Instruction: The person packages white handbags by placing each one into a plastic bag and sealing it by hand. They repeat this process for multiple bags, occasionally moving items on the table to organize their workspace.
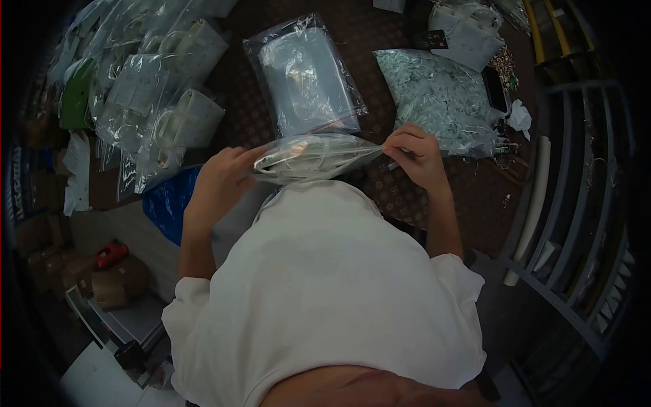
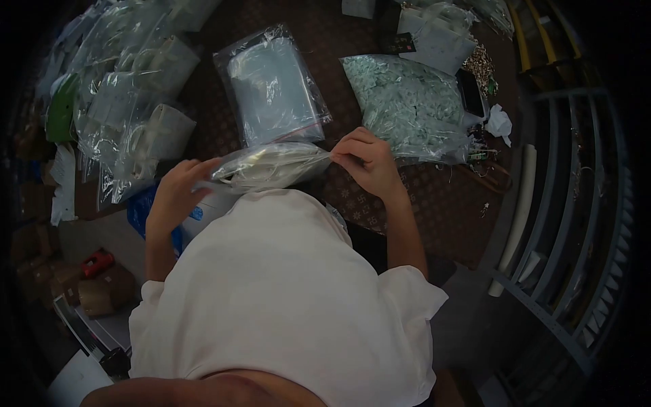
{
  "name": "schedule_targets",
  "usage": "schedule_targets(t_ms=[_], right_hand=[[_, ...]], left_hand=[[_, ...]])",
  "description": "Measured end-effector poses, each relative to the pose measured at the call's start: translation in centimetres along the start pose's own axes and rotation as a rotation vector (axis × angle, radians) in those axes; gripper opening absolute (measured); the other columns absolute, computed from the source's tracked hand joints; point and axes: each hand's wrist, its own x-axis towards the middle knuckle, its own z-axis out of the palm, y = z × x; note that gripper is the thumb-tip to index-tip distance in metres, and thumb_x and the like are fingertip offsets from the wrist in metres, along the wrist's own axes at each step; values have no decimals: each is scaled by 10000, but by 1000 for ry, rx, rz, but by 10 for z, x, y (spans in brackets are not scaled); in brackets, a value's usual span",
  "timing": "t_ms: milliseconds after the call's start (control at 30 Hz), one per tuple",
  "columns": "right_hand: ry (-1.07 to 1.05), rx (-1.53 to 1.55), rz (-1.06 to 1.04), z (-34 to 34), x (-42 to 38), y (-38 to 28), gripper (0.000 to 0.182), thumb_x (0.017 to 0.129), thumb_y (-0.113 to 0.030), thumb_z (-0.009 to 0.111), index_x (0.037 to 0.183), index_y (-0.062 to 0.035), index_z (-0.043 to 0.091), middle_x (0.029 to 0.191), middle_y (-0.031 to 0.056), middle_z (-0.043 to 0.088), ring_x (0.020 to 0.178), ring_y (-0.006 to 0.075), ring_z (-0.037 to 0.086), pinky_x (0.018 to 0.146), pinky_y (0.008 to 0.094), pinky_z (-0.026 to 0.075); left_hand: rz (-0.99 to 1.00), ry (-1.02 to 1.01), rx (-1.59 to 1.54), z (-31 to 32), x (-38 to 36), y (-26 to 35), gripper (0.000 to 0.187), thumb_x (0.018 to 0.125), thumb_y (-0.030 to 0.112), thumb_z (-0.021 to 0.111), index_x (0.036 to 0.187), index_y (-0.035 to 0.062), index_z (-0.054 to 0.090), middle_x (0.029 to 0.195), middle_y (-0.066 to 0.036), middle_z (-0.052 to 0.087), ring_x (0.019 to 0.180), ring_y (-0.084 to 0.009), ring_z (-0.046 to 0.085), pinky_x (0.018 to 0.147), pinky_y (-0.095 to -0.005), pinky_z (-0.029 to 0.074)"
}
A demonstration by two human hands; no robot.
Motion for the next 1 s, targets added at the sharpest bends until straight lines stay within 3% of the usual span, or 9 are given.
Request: schedule_targets(t_ms=[67,200,267,333,400,467,667,900,1000], right_hand=[[67,-4,-8,2,-3,3,83,699,29,655,763,-16,626,747,51,590,694,167,551,554,262,433],[101,93,-25,12,-8,7,72,712,40,626,766,-6,611,765,59,578,696,172,544,547,261,431],[124,117,7,12,-10,6,76,714,39,621,773,-7,608,769,62,572,698,175,543,546,262,431],[94,68,32,10,-11,2,88,723,36,608,801,-6,603,767,74,558,700,187,538,540,264,430],[102,23,16,10,-11,-2,87,721,40,602,794,-6,598,757,76,555,699,199,536,544,276,431],[118,-29,3,9,-12,-4,87,718,44,597,788,-7,593,748,78,552,699,211,535,549,288,432],[206,-93,13,11,-18,-4,85,684,46,602,737,-13,573,731,78,551,703,243,532,583,327,434],[269,-71,-68,14,-14,3,106,672,57,601,750,-15,596,751,78,569,689,240,527,596,308,441],[309,-70,-97,18,-15,8,113,673,58,603,758,-15,601,762,79,578,694,235,529,600,302,441]], left_hand=[[-437,-356,-292,-5,0,-22,522,604,43,730,1105,70,587,1028,-120,558,925,-257,549,768,-341,455],[-357,-433,-174,-15,11,-25,514,611,45,729,1105,67,586,1012,-122,567,916,-257,554,747,-339,460],[-35,-133,44,-21,26,-5,480,631,72,730,1091,64,594,992,-119,573,898,-247,554,745,-332,460],[167,4,-64,-14,54,23,444,642,113,731,1063,55,602,1008,-119,570,890,-247,552,749,-341,460],[205,-26,-148,10,76,55,372,662,136,721,1006,46,614,1013,-118,577,894,-265,545,752,-355,458],[329,-46,-236,44,95,73,249,684,104,689,916,33,635,910,-112,605,842,-248,558,717,-337,462],[319,-119,-368,70,117,87,76,692,44,631,756,12,656,702,-94,605,655,-213,570,610,-316,463],[244,-174,-514,71,120,82,73,669,20,650,739,0,661,703,-92,608,608,-187,568,552,-277,471],[278,-99,-440,72,110,73,69,661,10,658,730,0,660,704,-84,608,622,-180,567,555,-272,478]])
